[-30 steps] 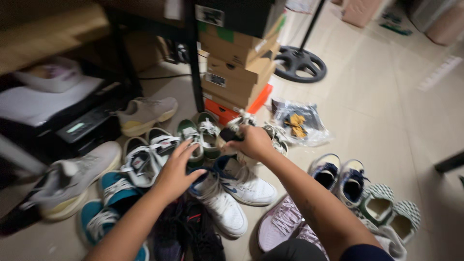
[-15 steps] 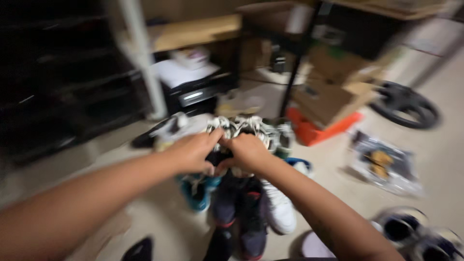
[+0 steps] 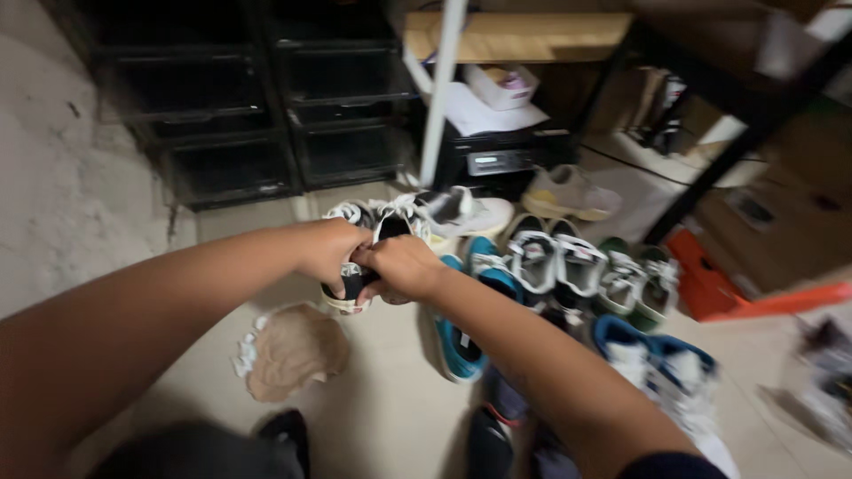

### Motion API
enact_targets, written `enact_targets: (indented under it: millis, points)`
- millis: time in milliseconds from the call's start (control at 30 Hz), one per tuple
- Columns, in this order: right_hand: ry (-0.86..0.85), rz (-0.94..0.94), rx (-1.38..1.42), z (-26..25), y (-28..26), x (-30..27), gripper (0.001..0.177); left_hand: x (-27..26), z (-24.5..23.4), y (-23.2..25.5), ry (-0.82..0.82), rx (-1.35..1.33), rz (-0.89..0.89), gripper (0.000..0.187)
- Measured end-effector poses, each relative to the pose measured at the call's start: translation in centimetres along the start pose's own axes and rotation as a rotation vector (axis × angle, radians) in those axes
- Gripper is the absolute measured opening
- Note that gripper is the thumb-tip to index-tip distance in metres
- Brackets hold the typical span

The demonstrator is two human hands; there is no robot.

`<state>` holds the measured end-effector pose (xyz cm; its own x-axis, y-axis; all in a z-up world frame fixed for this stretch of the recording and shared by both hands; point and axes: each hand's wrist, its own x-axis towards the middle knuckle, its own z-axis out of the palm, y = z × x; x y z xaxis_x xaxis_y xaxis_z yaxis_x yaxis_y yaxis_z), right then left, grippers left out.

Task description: The person wipes the inside of clear plastic shoe storage boxes with a cloth. They then pick up various pairs of shoes from the floor and place them into the storage boxes one by one.

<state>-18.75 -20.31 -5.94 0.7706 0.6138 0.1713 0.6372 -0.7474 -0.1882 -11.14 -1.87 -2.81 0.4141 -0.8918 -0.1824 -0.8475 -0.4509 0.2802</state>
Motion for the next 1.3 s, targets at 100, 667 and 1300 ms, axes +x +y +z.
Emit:
enact_targets:
  millis: [100,667,1300]
  points:
    - [-0.13,-0.039,0.04,0.6,2.8,6.3,0.068,2.1,-0.7,-6.1,-0.152,-0.014,-0.098,0.076]
    - [-0.364,0.1,0.341,-1.2,11.9,5.4,0.072,3.2,14.7,-9.4,0.132,-0.059,-0.268,0.032]
    - [-0.302,0.203,0.398,-9.3,7.8,4.7,0.038,4.1,7.0,-4.9,0.143,-0.276,-0.458,0.078]
